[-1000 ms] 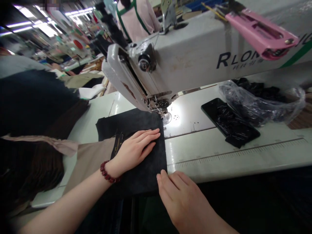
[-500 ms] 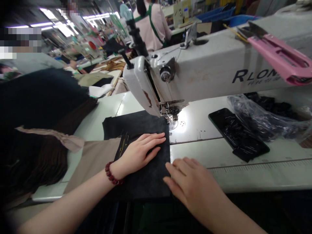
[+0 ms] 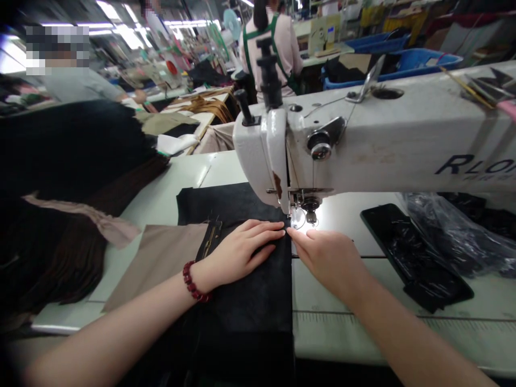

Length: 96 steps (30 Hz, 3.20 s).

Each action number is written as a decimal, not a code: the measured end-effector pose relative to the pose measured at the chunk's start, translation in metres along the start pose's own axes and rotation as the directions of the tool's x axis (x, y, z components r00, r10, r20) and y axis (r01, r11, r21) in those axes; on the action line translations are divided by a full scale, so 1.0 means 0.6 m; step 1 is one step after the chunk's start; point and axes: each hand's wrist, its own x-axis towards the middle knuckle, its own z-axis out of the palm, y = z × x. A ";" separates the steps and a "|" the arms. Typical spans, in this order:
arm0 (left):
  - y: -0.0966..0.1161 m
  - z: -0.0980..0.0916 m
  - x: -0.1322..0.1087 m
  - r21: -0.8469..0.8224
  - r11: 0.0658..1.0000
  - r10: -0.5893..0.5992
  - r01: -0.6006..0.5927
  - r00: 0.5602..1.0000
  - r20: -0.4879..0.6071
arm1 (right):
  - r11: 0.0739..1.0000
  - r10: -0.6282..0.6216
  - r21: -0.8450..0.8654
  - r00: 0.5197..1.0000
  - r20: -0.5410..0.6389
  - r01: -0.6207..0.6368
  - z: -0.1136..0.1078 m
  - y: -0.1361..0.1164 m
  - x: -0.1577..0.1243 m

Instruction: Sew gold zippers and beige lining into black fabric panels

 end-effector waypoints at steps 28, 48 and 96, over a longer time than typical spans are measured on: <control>-0.016 0.007 0.009 0.050 0.999 0.016 -0.018 0.999 0.032 | 0.999 0.026 0.021 0.999 -0.037 -0.026 0.021 0.004 0.003; -0.021 0.001 0.013 0.009 1.000 0.009 -0.009 0.999 0.034 | 0.986 0.067 0.158 0.990 -0.123 -0.047 0.021 0.008 -0.002; 0.063 -0.010 -0.124 0.102 0.989 0.085 -0.112 0.969 0.232 | 0.956 -0.089 0.258 0.975 -0.202 0.140 0.000 -0.092 -0.201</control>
